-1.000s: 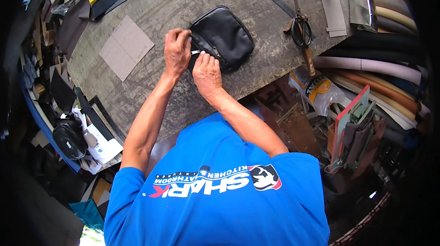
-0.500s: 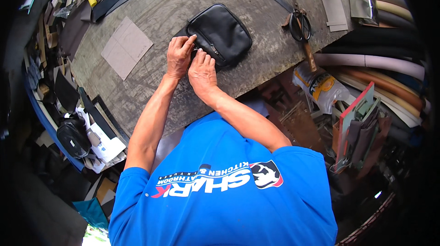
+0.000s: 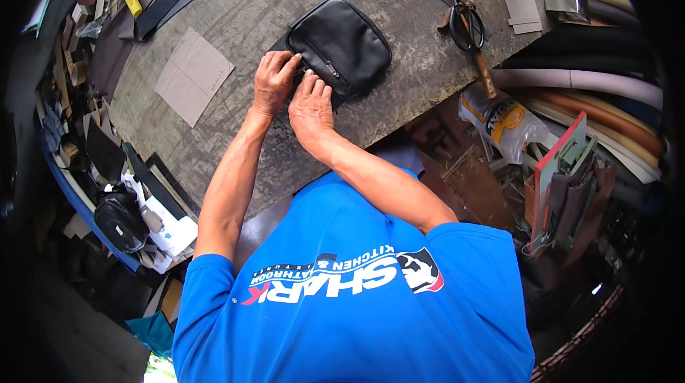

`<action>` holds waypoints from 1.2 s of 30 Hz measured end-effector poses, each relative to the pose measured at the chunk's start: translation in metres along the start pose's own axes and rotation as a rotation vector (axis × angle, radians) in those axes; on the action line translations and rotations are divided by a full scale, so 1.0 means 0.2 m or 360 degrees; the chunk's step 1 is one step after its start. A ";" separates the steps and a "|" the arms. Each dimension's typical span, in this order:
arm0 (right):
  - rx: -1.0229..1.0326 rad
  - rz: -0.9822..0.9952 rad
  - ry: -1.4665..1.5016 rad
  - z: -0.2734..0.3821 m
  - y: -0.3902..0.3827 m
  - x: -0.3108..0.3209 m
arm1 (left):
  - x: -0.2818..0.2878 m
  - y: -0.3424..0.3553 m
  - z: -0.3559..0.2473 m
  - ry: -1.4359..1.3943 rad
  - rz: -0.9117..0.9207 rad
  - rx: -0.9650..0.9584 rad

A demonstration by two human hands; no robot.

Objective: The recorder inspects a leather bag, measures a piece of material, and then uses an industrial sewing machine to sew it.

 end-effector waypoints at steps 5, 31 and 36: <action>-0.0026 0.0095 0.0034 0.00 0.00 -0.05 | -0.01 -0.03 -0.03 0.0022 0.0076 0.0013; 0.0155 -0.0048 0.0063 -0.02 -0.02 0.00 | -0.05 -0.20 -0.02 0.0439 0.0461 0.0129; 0.0180 -0.0055 0.0116 -0.05 -0.01 0.00 | -0.06 -0.20 -0.02 0.0412 0.0464 0.0132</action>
Point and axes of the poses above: each hand's wrist, its own y-axis towards the middle knuckle, its own x-axis out of the back of the hand, z = x × y, the point moved 8 cm from there along y, towards the middle knuckle, and after that the axes turned 11 degrees about x, right-handed, at the moved point
